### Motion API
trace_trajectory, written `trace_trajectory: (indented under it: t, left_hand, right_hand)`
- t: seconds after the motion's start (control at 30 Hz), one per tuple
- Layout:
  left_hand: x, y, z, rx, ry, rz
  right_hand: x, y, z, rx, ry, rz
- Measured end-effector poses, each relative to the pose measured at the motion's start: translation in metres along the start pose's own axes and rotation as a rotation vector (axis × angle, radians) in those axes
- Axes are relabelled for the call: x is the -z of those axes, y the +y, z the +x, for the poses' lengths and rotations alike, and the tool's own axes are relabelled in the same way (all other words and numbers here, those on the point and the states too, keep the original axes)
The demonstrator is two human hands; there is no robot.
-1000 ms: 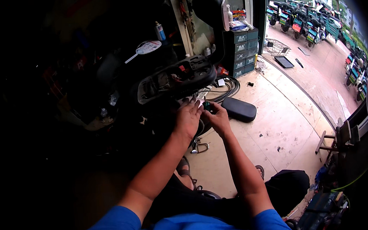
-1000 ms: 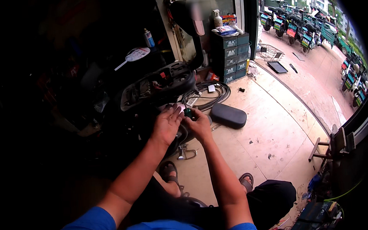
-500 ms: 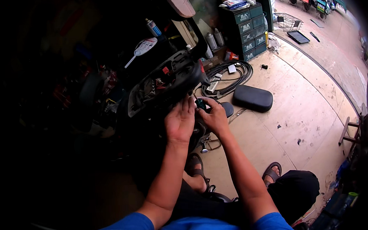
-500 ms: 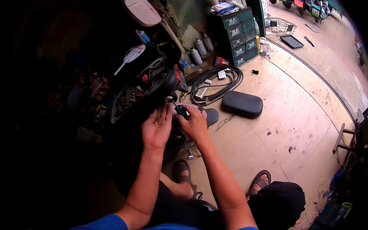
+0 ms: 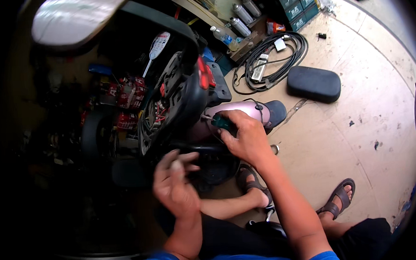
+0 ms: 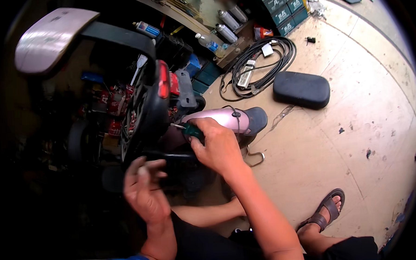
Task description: The person removes screws from a scooter using a screwdriver and then handles the internal wiring and electrical connectors of the tail assembly.
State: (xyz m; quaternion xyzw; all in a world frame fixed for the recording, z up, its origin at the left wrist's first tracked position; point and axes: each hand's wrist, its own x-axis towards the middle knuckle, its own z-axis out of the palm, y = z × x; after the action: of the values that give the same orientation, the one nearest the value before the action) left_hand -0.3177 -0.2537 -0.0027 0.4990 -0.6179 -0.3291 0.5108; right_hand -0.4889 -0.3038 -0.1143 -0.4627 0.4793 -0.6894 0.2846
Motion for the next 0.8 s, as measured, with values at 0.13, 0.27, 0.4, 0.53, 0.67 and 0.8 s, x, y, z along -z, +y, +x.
trace_trajectory:
  t: [0.13,0.27,0.4,0.53,0.67,0.8]
  left_hand:
    - [-0.018,0.013,0.060,-0.659,0.216,0.564]
    - [-0.042,0.003,0.115,-0.816,0.102,0.823]
    - [-0.025,-0.009,0.122,-0.783,0.197,1.157]
    - [0.000,-0.022,0.120,-0.848,0.260,1.172]
    - [0.001,-0.021,0.117,-0.828,0.350,1.246]
    - [-0.015,-0.030,0.117,-0.748,0.394,0.869]
  right_hand:
    - [0.013,0.019,0.010,0.039,-0.008,0.015]
    - [0.020,0.038,0.014,0.034,-0.032,0.027]
    - [0.017,0.060,0.010,0.006,-0.140,0.081]
    - [0.012,0.072,0.013,-0.025,-0.190,0.117]
    - [0.003,0.070,0.018,-0.014,-0.233,0.139]
    - [-0.002,0.069,0.015,0.024,-0.160,0.160]
